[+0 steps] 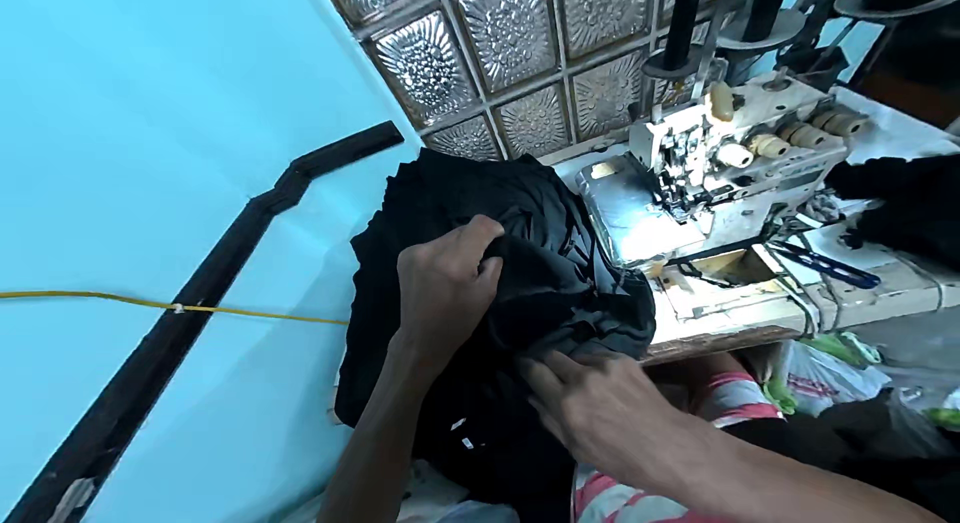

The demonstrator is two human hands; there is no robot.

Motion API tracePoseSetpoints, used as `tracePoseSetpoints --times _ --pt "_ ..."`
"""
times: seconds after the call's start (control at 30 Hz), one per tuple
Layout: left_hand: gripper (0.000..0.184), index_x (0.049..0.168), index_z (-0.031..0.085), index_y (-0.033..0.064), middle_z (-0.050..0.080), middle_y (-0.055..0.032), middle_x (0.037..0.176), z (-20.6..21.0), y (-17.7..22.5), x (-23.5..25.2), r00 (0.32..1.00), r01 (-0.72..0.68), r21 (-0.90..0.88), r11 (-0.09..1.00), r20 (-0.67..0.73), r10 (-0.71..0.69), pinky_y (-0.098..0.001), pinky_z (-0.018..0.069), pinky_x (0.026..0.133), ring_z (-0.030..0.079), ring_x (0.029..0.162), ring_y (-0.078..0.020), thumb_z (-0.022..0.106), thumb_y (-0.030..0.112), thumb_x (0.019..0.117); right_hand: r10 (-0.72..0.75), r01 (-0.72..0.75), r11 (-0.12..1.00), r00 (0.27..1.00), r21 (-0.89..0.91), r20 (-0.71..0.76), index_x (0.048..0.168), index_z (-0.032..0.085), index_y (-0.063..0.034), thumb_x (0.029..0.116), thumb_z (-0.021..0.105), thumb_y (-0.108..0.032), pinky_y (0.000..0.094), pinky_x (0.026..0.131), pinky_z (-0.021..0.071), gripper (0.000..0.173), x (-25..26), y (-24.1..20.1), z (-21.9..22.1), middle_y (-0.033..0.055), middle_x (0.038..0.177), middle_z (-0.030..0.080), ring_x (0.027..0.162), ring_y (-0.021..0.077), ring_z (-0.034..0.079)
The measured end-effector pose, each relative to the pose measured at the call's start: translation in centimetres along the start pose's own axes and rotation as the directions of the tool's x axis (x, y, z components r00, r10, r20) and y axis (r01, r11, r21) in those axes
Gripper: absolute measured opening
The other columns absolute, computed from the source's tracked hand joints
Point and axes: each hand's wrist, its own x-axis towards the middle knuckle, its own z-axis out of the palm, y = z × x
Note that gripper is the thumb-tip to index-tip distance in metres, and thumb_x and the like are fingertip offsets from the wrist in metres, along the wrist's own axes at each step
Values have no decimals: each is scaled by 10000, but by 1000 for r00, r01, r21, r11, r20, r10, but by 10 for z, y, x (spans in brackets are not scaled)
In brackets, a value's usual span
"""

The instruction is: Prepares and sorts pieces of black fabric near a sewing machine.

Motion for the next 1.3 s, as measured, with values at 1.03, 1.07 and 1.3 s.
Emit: tracePoseSetpoints --times 1.03,1.07,1.3 --pt "218 961 744 -28 744 -164 863 40 37 -75 959 94 -215 972 281 -30 -479 594 638 745 747 -319 723 -68 748 389 -365 909 917 -200 95 1071 796 -70 925 653 -35 780 962 410 208 -120 109 -15 175 773 744 834 479 723" --pt "239 965 737 -28 743 -161 852 44 45 -75 964 71 -259 963 265 1 -459 586 623 743 731 -312 708 -76 732 378 -364 912 925 -190 41 1106 791 -70 882 671 -12 799 988 368 260 -126 104 -7 160 811 756 898 482 723" --pt "200 917 741 35 725 -83 769 27 62 -49 997 46 -203 978 75 -31 -360 521 536 696 645 -213 677 8 729 170 -244 951 927 -191 -335 1121 743 -125 901 663 -260 570 945 457 271 -81 81 25 126 897 689 913 355 671"
